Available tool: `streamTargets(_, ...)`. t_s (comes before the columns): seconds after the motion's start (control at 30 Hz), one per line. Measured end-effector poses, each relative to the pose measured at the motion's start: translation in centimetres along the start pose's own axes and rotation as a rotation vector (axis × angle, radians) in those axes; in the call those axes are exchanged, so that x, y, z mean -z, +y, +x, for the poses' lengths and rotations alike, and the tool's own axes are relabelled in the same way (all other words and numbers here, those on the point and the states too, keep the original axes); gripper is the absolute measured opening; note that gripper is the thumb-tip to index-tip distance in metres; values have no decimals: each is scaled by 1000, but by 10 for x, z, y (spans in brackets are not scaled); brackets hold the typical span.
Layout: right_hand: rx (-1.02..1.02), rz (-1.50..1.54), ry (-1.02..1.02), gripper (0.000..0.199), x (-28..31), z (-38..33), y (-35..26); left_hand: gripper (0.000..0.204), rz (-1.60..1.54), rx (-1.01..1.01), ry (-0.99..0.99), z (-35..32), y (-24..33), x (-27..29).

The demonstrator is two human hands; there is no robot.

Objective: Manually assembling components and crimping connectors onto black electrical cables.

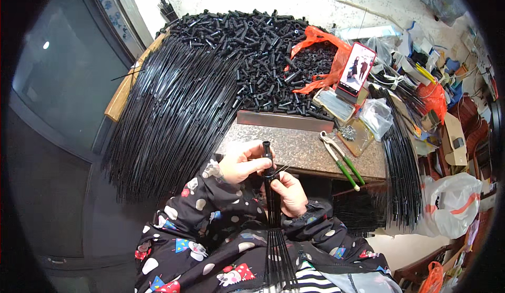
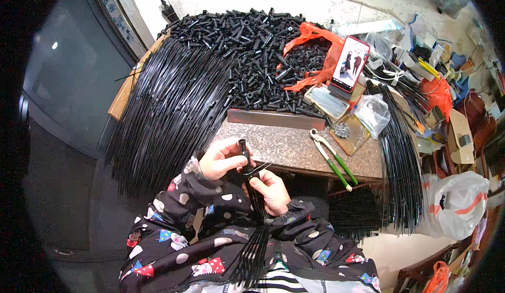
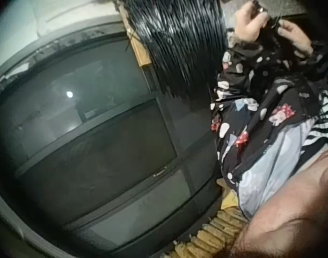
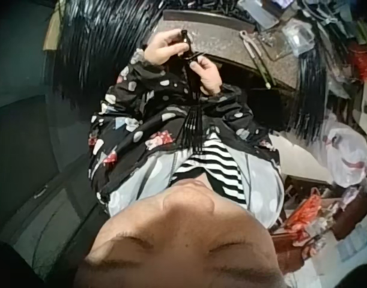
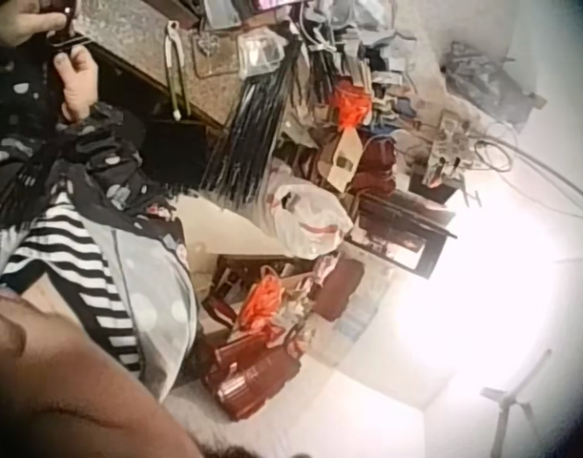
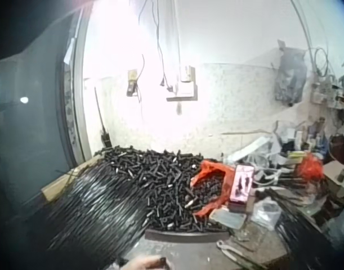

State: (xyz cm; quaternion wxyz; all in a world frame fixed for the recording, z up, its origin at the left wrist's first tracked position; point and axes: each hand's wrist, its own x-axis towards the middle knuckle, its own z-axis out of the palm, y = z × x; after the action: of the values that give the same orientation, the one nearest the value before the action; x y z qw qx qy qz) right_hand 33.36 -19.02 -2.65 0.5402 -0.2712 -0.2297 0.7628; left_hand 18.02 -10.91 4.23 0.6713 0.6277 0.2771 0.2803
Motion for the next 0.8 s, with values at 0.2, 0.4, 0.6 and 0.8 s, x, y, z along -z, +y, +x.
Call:
streamTargets(0.2, 41, -40, 14, 14, -1, -1, 0, 26, -312, -77, 27, -10, -29, 0)
streamTargets(0.4, 132, -38, 8, 23, 12, -2, 6, 41, 401, -296, 135, -16, -20, -14)
streamTargets(0.6, 127, -24, -129, 29, 12, -3, 2, 35, 62, -341, 179, -12, -37, -24)
streamTargets(0.8, -37, -35, -113, 33, -10, -13, -14, 25, -314, -418, -48, -17, -45, -20)
